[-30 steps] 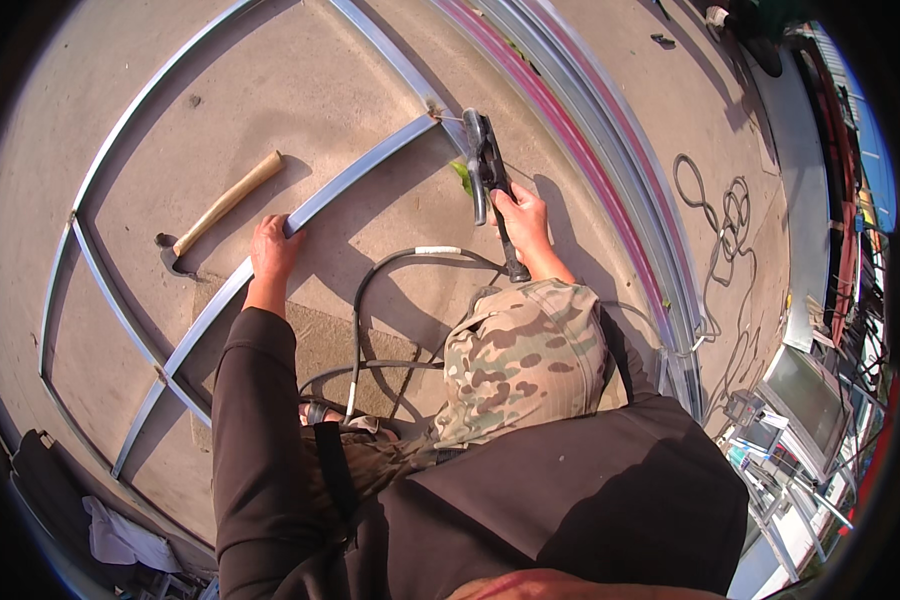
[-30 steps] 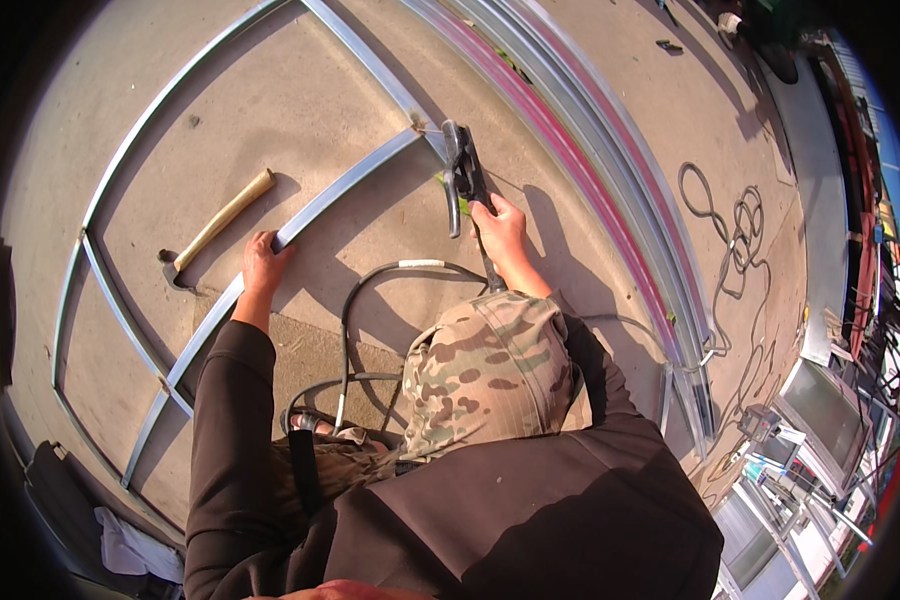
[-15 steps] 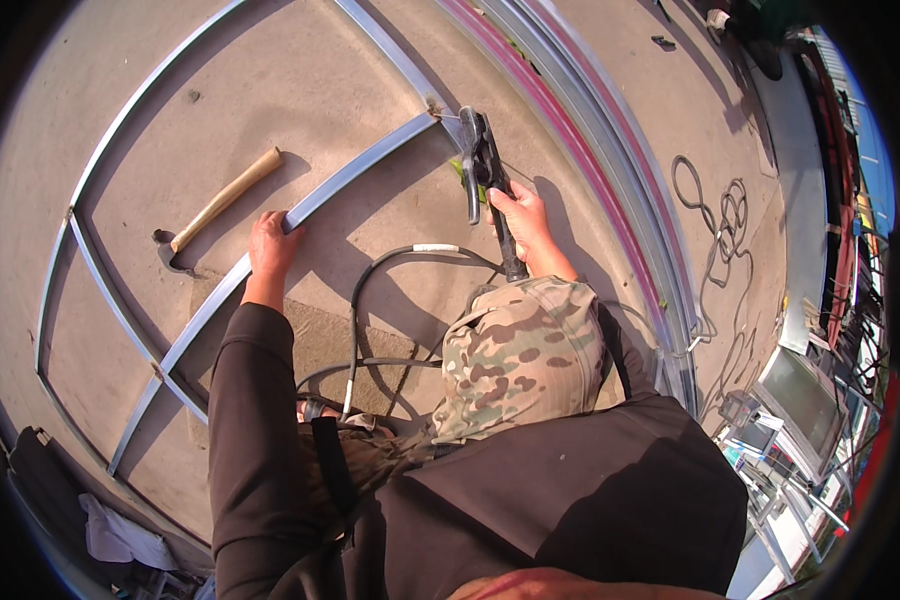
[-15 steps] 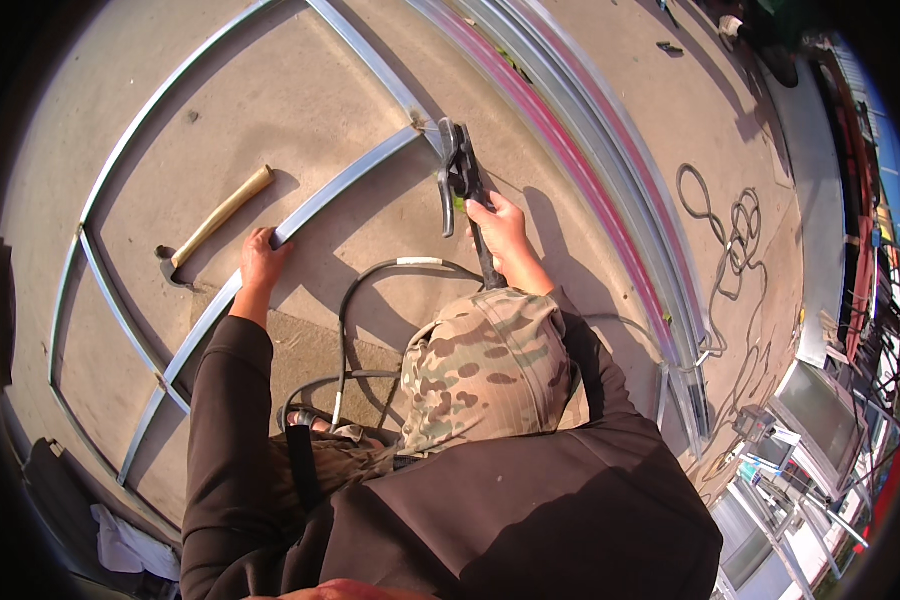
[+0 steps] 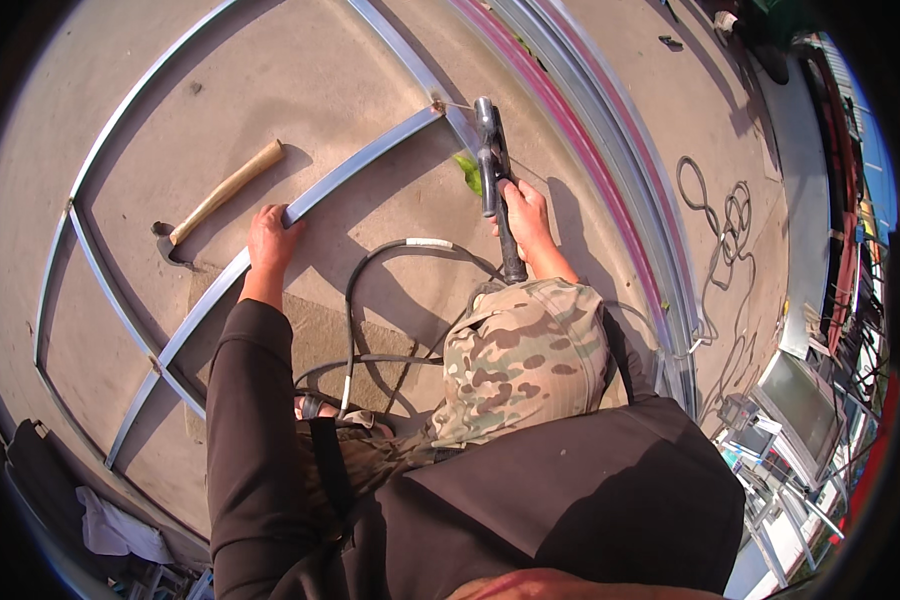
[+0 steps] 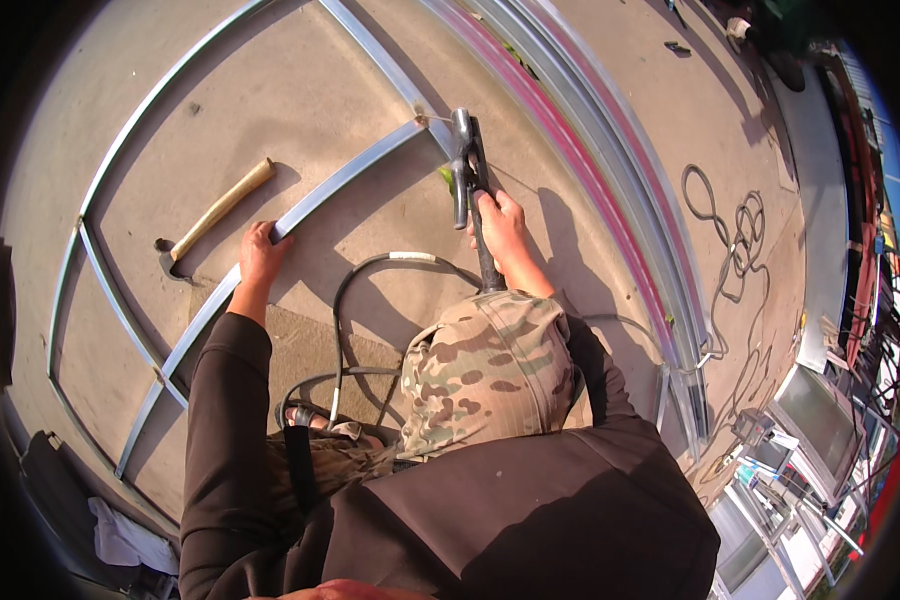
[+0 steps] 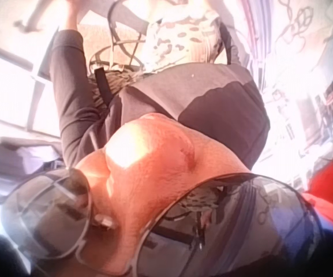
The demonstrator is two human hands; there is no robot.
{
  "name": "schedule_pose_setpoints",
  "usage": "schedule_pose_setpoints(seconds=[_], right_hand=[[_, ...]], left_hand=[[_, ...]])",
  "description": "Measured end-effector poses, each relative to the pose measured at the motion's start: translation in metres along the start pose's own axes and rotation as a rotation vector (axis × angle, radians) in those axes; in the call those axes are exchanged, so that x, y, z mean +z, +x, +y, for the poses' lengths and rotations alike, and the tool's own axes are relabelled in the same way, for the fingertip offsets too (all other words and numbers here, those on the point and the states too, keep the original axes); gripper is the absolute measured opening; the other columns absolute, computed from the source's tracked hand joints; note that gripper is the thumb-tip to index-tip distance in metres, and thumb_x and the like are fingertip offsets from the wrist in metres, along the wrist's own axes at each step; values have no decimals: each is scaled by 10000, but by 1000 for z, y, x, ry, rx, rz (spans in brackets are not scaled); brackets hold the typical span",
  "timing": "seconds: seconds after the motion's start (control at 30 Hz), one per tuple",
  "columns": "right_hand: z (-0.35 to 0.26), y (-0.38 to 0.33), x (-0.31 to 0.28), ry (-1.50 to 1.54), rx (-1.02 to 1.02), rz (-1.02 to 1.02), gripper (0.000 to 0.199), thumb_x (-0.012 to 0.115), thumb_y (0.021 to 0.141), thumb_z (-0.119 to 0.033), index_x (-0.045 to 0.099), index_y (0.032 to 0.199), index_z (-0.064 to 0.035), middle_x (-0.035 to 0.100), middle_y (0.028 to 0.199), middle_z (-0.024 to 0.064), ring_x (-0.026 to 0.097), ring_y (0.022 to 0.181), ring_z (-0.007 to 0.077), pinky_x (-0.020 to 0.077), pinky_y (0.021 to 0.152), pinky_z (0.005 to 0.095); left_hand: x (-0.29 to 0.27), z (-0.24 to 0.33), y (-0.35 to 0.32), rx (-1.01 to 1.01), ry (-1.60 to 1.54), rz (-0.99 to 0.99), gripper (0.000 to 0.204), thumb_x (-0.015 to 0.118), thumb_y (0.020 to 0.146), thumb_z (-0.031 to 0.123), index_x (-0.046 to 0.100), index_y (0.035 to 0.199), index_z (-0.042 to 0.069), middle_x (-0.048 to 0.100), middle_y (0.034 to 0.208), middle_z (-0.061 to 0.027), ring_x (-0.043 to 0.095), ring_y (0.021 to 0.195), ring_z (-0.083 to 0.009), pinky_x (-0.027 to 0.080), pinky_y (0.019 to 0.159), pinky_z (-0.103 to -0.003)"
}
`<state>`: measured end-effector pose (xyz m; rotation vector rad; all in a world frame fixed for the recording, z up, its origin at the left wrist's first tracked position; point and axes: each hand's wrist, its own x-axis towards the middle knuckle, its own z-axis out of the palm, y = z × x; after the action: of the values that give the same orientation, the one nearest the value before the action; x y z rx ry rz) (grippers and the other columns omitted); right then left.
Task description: The person welds metal frame pieces together using a handheld welding tool, then cuts a metal bar with a chop saw and places it into the frame. The person also uses a hammer and a red marker during the process.
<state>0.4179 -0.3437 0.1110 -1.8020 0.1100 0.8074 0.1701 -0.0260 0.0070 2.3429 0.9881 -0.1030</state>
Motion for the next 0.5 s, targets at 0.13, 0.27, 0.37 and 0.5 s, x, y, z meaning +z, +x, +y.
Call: schedule_pose_setpoints(seconds=[0.13,0.27,0.37,0.5], right_hand=[[1,0,0,-79,-27,45,270,581,993,-309,623,1030,-45,584,677,17,569,542,94,471,432,260],[3,1,-1,-82,-13,50,252,591,990,-300,629,1023,-53,580,673,3,558,540,79,464,433,249],[5,2,-1,-77,-13,49,269,604,975,-295,634,1072,-46,580,711,-4,560,542,80,465,431,246],[5,2,-1,-96,-19,49,274,609,972,-300,632,1075,-47,572,736,-15,557,544,77,469,434,245]], left_hand=[[1,0,1,8,6,1,401,796,745,204,705,1107,58,661,1081,-118,602,1063,-321,479,943,-405],[1,0,1,19,9,15,395,795,745,202,706,1102,58,661,1079,-119,604,1059,-323,479,942,-407],[0,1,0,7,4,9,396,795,745,204,705,1101,57,662,1082,-120,603,1062,-325,479,945,-407],[-1,2,0,16,11,24,393,792,746,204,705,1100,55,663,1087,-123,602,1069,-326,479,946,-407]])
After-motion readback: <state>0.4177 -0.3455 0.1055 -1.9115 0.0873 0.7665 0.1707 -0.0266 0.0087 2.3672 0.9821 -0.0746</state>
